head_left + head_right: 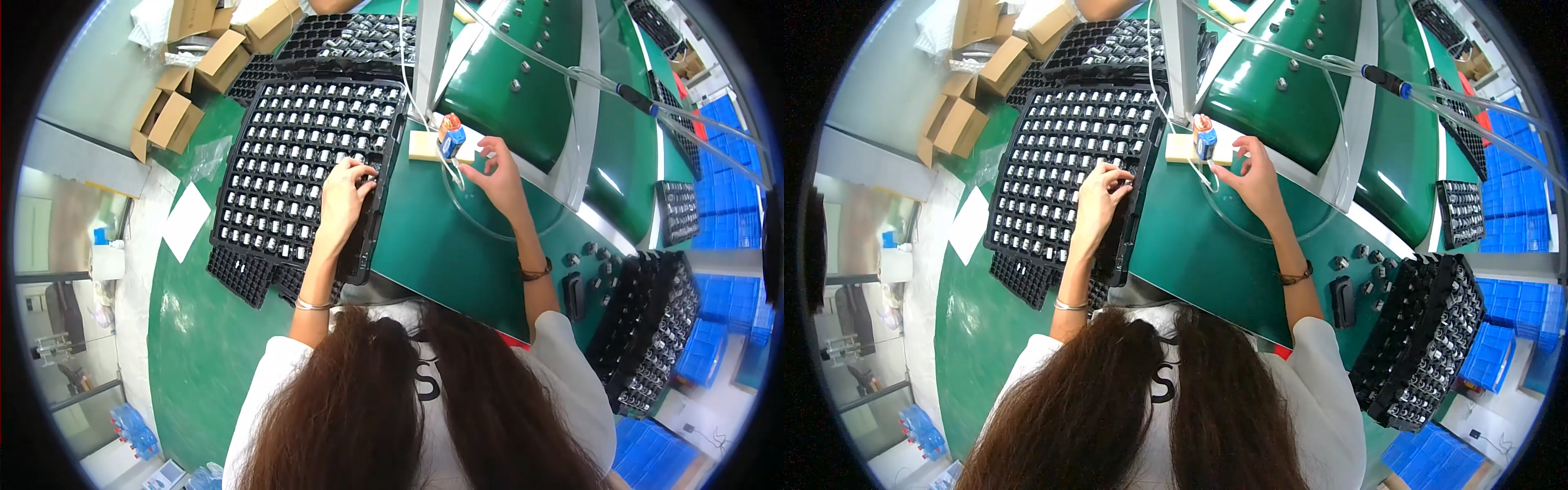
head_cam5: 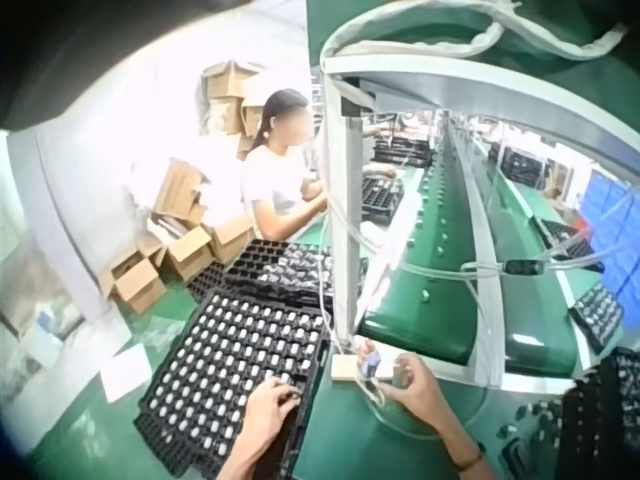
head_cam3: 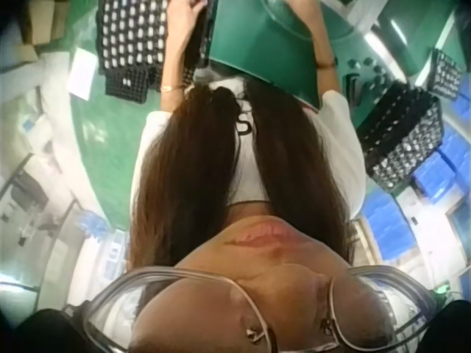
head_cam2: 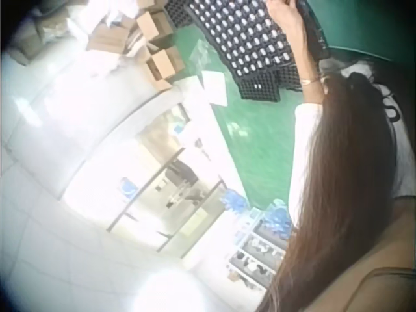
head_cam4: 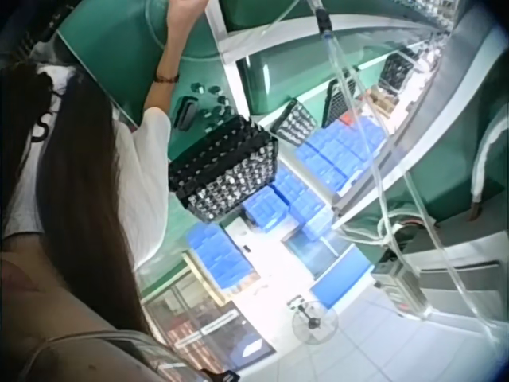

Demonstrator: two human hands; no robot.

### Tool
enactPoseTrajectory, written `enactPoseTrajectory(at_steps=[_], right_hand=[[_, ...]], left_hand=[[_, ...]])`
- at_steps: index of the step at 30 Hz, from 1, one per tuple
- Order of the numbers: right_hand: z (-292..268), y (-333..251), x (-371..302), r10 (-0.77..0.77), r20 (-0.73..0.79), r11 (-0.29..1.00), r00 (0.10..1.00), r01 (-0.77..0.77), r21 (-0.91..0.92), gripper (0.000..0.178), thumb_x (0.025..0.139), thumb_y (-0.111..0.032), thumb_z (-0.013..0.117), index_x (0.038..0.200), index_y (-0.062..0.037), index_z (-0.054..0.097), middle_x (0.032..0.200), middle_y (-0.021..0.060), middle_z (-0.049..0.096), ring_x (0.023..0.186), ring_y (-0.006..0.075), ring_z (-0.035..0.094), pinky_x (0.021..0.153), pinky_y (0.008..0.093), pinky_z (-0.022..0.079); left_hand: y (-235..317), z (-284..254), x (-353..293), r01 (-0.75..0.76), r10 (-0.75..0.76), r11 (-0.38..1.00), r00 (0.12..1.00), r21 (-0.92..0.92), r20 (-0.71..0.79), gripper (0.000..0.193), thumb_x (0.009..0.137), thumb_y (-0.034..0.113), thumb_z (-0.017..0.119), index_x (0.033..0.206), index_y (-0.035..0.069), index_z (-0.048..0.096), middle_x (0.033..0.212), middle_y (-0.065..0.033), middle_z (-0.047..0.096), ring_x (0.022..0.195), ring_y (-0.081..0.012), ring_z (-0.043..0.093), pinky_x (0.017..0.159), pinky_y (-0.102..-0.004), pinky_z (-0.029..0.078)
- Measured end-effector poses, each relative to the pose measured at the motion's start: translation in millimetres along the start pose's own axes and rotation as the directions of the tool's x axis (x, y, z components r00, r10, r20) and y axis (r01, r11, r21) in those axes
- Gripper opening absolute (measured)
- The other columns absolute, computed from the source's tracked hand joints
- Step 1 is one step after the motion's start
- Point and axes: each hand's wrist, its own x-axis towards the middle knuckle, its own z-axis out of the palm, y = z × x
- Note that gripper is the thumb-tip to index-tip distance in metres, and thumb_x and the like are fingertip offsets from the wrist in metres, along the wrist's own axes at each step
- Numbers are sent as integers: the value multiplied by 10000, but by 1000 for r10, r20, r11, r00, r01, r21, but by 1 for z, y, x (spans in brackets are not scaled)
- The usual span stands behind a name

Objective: Assembling small electronic components and placing them into a component tray on an assembly line.

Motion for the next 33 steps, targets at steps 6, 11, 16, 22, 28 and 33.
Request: enactPoseTrajectory(at_steps=[6, 11, 16, 22, 28, 33], right_hand=[[36, 0, 31, -183, -108, 979, 977, 171, -113, 554, 708, -272, 778, 1112, -28, 488, 974, 99, 549, 735, 195, 541, 685, 301, 455], [41, 19, 67, -228, -247, 973, 942, 209, -103, 339, 769, -250, 708, 944, 4, 566, 804, 156, 601, 760, 251, 624, 697, 330, 476], [-13, 54, 114, -155, -475, 984, 866, 93, -153, 292, 801, -282, 671, 959, -52, 584, 774, 146, 629, 718, 272, 639, 667, 332, 484], [-36, 96, 138, -104, -484, 915, 869, -107, -388, 352, 807, -347, 634, 973, -45, 564, 807, 198, 635, 762, 392, 610, 692, 458, 468], [-35, 83, 125, -181, -562, 973, 807, 65, -221, 453, 821, -329, 654, 1081, 21, 535, 967, 127, 643, 864, 236, 630, 747, 329, 484], [6, 32, 61, 181, -79, 773, 980, -92, 627, 251, 887, -228, 580, 1042, -32, 563, 915, 14, 586, 801, 77, 561, 708, 212, 452]], left_hand=[[-1, 1, 2, 13, -10, 995, 999, -103, 32, 142, 757, 58, 682, 896, 36, 665, 890, -60, 596, 705, -162, 562, 658, -261, 458], [-17, 8, 1, 141, -153, 883, 988, -447, 10, 107, 819, 44, 634, 924, 33, 656, 945, -49, 620, 804, -104, 582, 718, -224, 460], [-20, 6, 2, 283, -322, 456, 936, -844, 140, 87, 884, 41, 569, 919, 3, 639, 1180, -101, 589, 919, -126, 596, 811, -229, 475], [-2, 15, 8, 322, -409, 40, 869, -946, 278, 167, 935, 114, 512, 1053, 3, 553, 1117, -125, 606, 953, -197, 622, 863, -303, 520], [22, 27, 16, 328, -337, -119, 874, -937, 349, 315, 957, 190, 486, 1206, 2, 535, 1045, -55, 583, 946, -111, 532, 906, -236, 426], [48, 37, 17, 370, -224, 239, 921, -898, 320, 326, 940, 184, 526, 1220, 18, 555, 1012, -15, 608, 896, -74, 522, 829, -201, 413]])
